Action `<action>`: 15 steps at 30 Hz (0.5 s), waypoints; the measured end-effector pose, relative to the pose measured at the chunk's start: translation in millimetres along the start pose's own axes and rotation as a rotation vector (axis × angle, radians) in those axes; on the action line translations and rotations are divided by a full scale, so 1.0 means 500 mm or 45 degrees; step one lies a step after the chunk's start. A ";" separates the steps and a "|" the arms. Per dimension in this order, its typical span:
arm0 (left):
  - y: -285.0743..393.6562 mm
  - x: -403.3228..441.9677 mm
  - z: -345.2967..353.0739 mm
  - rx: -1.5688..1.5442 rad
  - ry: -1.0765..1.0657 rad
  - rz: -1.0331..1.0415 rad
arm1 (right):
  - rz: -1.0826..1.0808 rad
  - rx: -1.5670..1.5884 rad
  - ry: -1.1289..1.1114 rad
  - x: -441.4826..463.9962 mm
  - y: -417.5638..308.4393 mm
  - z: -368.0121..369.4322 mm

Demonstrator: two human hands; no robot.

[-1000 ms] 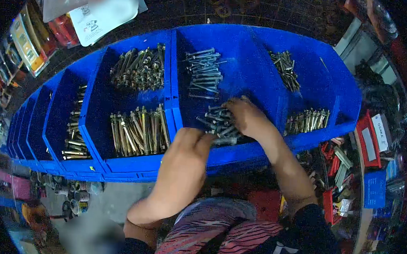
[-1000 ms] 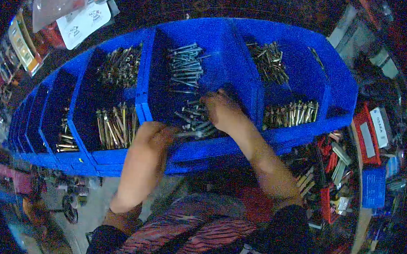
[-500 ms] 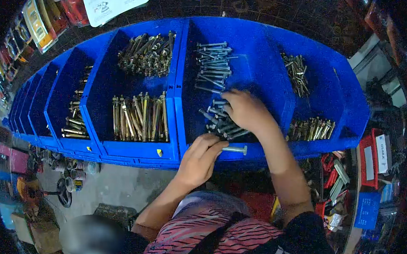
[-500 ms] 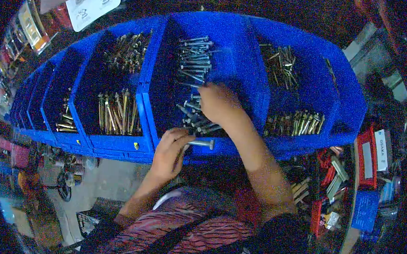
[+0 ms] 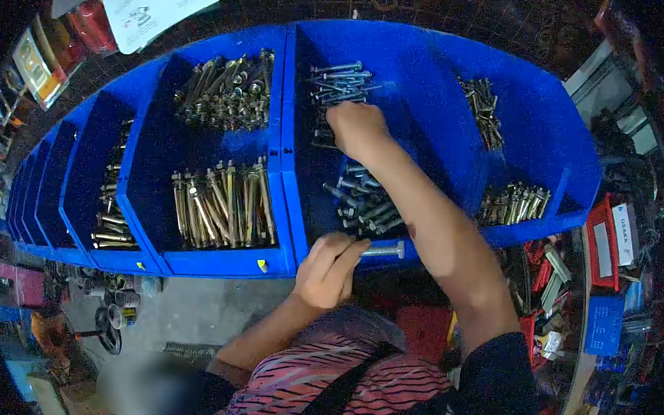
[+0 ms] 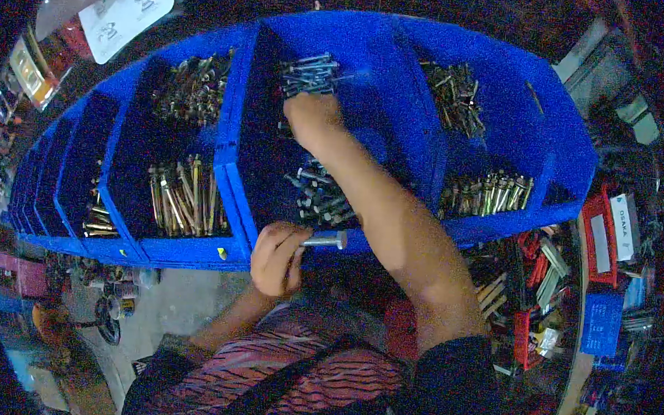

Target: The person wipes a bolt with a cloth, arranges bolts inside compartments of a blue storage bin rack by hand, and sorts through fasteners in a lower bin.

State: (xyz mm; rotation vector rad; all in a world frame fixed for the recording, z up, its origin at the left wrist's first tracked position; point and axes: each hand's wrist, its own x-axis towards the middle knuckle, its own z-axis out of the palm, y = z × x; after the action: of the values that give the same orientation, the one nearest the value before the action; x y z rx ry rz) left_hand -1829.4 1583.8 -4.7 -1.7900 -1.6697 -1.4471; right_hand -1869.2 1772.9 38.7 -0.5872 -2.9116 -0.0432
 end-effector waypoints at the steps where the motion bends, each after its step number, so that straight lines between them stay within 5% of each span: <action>1: 0.000 -0.002 0.001 0.011 0.018 0.015 | 0.020 0.026 -0.013 -0.001 -0.001 0.001; 15: -0.008 -0.009 -0.002 -0.005 -0.092 0.046 | -0.036 0.168 -0.128 0.000 0.013 -0.010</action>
State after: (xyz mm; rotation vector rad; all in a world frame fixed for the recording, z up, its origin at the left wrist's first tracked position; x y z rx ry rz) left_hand -1832.5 1581.7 -9.4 -1.8857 -1.6612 -1.3873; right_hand -1866.0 1778.4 43.8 -0.5408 -2.9898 0.1780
